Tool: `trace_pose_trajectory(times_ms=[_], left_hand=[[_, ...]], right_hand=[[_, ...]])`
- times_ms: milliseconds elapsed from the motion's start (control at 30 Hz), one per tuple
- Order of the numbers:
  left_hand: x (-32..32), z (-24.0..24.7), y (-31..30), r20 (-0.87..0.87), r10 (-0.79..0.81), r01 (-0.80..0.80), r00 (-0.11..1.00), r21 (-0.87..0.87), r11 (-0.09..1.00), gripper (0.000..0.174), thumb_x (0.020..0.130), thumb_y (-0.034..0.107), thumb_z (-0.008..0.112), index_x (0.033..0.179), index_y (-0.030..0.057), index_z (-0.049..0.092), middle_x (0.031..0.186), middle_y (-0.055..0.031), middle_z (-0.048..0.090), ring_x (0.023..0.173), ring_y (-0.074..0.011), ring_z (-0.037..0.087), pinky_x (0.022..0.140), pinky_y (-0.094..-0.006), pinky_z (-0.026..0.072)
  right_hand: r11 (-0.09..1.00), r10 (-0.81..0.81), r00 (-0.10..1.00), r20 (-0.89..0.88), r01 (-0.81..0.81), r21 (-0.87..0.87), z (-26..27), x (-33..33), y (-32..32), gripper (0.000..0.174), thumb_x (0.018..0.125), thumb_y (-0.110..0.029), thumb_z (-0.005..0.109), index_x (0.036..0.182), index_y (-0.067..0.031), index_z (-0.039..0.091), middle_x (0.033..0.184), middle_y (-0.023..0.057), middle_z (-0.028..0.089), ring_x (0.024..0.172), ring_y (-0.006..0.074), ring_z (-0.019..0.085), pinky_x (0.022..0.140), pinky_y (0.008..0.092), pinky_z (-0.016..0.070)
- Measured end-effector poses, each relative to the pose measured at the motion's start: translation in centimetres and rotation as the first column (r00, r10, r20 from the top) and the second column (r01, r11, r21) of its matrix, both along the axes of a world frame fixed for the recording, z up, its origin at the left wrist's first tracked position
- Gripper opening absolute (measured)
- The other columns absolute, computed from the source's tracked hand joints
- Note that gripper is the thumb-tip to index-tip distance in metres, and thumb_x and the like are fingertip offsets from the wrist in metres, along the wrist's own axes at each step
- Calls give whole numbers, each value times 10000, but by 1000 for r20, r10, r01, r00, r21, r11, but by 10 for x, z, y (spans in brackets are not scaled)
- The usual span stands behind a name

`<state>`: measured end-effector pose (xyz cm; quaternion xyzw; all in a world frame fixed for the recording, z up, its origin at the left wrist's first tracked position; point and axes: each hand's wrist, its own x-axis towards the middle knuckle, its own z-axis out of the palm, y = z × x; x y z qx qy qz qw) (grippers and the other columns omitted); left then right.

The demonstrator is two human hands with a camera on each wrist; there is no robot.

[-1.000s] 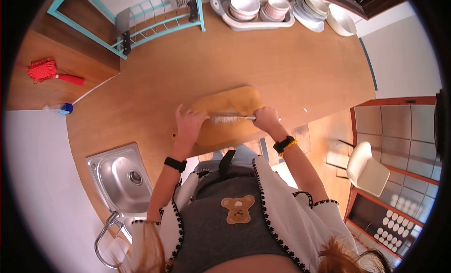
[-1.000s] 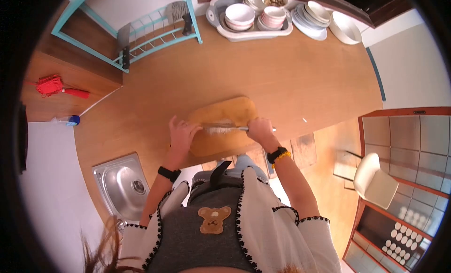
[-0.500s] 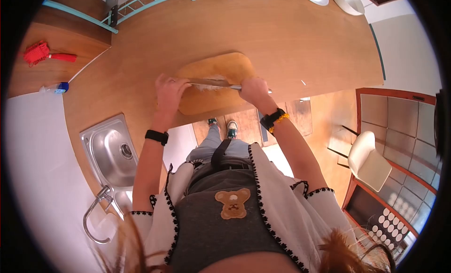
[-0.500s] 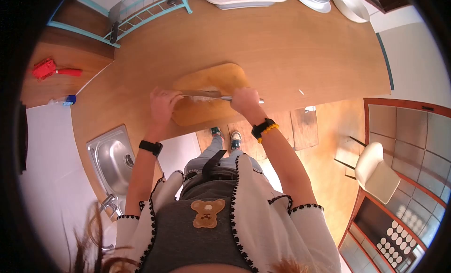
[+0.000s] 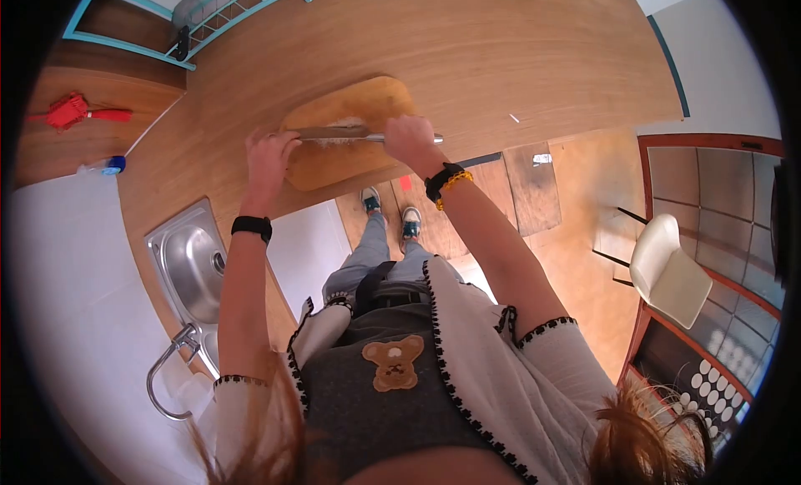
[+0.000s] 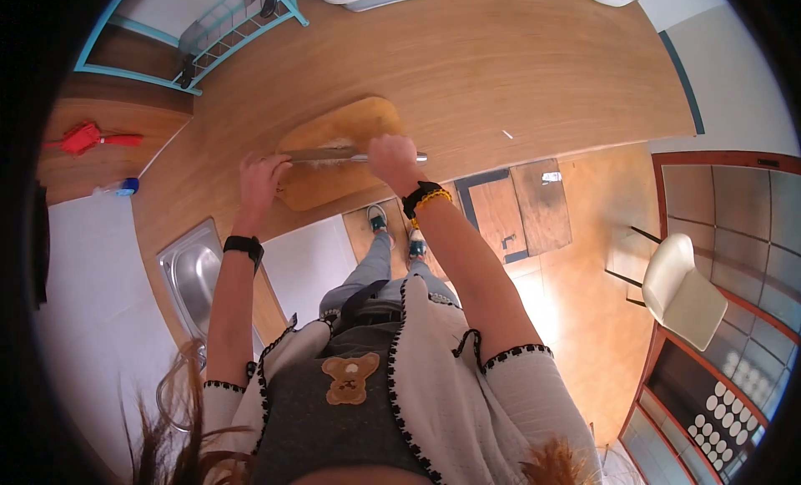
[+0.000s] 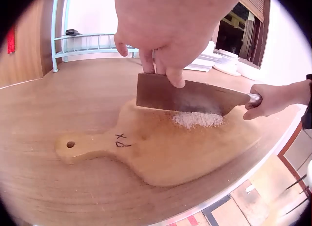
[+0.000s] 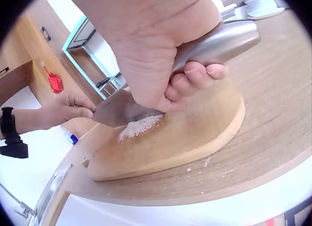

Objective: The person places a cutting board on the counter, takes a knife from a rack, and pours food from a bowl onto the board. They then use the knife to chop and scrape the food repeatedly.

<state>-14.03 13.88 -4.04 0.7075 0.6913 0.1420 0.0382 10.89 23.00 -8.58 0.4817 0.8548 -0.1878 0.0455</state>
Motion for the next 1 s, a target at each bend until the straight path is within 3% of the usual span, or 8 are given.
trace_pose_trajectory(times_ms=[167, 400, 600, 700, 767, 1000], left_hand=[[-2, -4, 0, -199, -36, 37, 979, 3, 999, 165, 862, 262, 571, 876, 140, 682, 774, -96, 668, 770, -249, 625, 961, -451, 330], [-1, -10, -2, -120, 38, -35, 992, 22, 999, 137, 857, 252, 573, 866, 158, 672, 749, -84, 663, 770, -245, 630, 980, -461, 312], [-3, -18, -1, -142, 29, -29, 989, 4, 1000, 103, 834, 216, 589, 830, 148, 666, 744, -88, 660, 772, -242, 631, 992, -475, 308], [-5, -23, -3, -110, -6, 14, 994, 73, 997, 101, 828, 211, 589, 822, 146, 667, 742, -90, 660, 772, -243, 633, 990, -482, 317], [-4, -22, 2, -272, 19, -34, 962, -50, 998, 107, 831, 204, 586, 812, 143, 672, 738, -90, 661, 760, -244, 634, 993, -482, 322], [-4, -13, 3, -277, -17, 0, 961, -61, 998, 124, 835, 187, 581, 773, 138, 677, 728, -91, 659, 754, -243, 635, 990, -470, 331]], right_hand=[[999, 38, 999, -2, -38, 39, -1, -1, 2, 201, 803, -170, 524, 753, -113, 710, 771, 113, 688, 747, 264, 683, 632, 371, 541], [999, 44, 996, 83, -43, -16, 7, -3, 3, 209, 805, -178, 520, 773, -105, 713, 809, 125, 691, 776, 275, 683, 656, 375, 543], [998, 69, 989, 131, -67, -17, 10, -5, 4, 211, 811, -184, 518, 810, -105, 713, 831, 130, 691, 800, 277, 681, 660, 389, 542], [999, 39, 984, 174, -39, -4, 10, -6, 3, 209, 808, -186, 520, 818, -103, 711, 829, 131, 690, 797, 277, 681, 662, 389, 541], [999, 44, 987, 155, -40, -24, 13, -6, 2, 203, 802, -193, 527, 816, -101, 707, 823, 135, 689, 778, 275, 682, 651, 388, 542], [998, 16, 991, 130, -24, 55, 3, -5, 3, 203, 800, -201, 526, 788, -99, 701, 810, 140, 686, 742, 280, 682, 627, 387, 542]])
